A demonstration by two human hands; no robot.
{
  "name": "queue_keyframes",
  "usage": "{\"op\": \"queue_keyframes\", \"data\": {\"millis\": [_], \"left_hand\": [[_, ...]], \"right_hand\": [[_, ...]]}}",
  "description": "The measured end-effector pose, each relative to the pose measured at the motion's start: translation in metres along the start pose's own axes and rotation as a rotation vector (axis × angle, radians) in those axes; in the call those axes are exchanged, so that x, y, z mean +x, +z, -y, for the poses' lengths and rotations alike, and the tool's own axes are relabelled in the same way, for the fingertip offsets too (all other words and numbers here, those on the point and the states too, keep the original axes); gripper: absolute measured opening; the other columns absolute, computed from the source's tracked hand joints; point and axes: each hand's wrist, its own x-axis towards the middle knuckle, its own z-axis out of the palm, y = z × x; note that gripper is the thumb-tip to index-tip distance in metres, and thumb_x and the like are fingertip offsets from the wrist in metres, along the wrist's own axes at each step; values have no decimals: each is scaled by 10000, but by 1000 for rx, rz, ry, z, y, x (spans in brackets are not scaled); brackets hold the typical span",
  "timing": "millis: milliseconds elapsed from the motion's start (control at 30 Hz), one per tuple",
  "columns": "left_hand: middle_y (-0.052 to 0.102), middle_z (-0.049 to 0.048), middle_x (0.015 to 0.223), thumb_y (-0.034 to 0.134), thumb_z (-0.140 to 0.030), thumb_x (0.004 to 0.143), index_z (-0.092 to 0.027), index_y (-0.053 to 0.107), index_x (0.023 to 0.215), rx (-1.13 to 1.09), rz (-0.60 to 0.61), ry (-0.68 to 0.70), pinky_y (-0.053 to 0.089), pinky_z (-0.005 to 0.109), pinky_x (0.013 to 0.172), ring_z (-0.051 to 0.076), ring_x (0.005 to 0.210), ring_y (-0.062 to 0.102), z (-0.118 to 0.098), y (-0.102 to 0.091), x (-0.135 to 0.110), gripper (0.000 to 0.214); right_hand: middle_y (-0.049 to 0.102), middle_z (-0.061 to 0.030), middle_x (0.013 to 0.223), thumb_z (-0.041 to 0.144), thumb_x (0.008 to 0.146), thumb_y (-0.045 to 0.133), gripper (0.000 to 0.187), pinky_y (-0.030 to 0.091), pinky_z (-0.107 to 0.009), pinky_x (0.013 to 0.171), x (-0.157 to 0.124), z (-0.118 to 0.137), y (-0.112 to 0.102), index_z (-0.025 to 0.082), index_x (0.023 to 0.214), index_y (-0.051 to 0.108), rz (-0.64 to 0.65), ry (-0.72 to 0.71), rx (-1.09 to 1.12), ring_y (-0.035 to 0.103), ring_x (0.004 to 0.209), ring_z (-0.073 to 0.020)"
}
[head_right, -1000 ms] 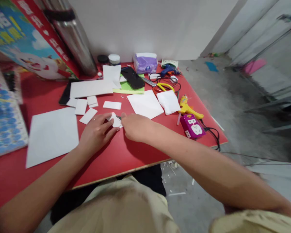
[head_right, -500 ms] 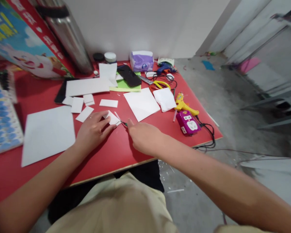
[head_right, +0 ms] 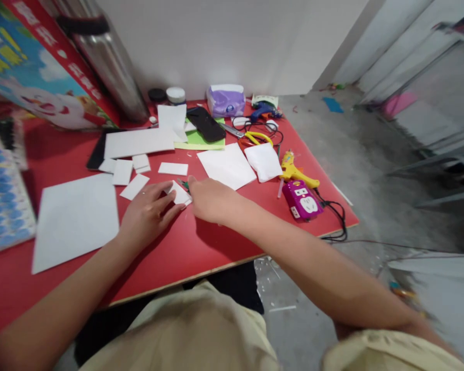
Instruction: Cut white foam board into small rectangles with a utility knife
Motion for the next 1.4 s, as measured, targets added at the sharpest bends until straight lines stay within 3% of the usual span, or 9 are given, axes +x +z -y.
{"op": "queue_keyframes", "data": {"millis": [167, 400, 600, 800, 1000, 1233, 1400], "left_hand": [[685, 232, 1245, 603, -334, 1001, -81, 709, 1081, -5, -3, 1, 583, 501, 872, 340, 1055, 659, 0, 0, 0, 286], [682, 242, 1237, 597, -343, 1003, -72, 703, 1093, -10, 5, 4, 580, 509, 883, 350, 1070, 659, 1, 1, 0, 305], [685, 230, 1234, 597, -369, 1003, -95, 706, 1070, -11, 13, -10, 577, 507, 873, 348, 1049, 663, 2, 1, 0, 303], [691, 218, 1222, 597, -360, 1002, -113, 710, 1057, -3, 23, -2, 566, 513, 913, 339, 1056, 668, 2, 0, 1, 277], [688, 247, 1218, 606, -348, 997, -57, 711, 1063, 8, 44, -3, 562, 503, 920, 358, 1074, 659, 0, -1, 1, 317], [683, 241, 1234, 599, -342, 1000, -73, 708, 1066, 23, 48, -13, 550, 509, 946, 353, 1086, 650, -1, -1, 2, 298], [683, 229, 1238, 579, -357, 1009, -102, 710, 1046, 20, 51, -13, 549, 516, 946, 346, 1081, 651, -1, -2, 2, 289]], "right_hand": [[770, -151, 941, 159, 975, 439, 381, 437, -260, 505, 7, 3, -4, 105, 1339, 538, 43, 0, 25, 616, 467, -150], [765, -156, 936, 238, 1000, 475, 332, 456, -252, 503, 14, 12, -16, 117, 1284, 593, 113, 1, 17, 617, 454, -136], [759, -187, 960, 215, 977, 469, 351, 418, -274, 398, 13, 14, -21, 97, 1284, 593, 163, 25, -49, 553, 368, -139], [757, -199, 891, 161, 943, 439, 360, 451, -306, 472, 12, 6, -9, 64, 1246, 610, 98, -52, -82, 668, 508, -222], [752, -174, 862, 170, 954, 445, 307, 405, -294, 480, 4, 2, -4, 89, 1201, 608, 103, -38, -95, 643, 505, -207], [749, -202, 874, 106, 919, 466, 397, 425, -302, 635, -10, 4, 7, 47, 1296, 578, 44, -38, -207, 730, 799, -284], [746, -188, 858, 89, 912, 442, 436, 410, -305, 630, -16, 2, 9, 43, 1329, 558, 48, -36, -207, 715, 753, -269]]}}
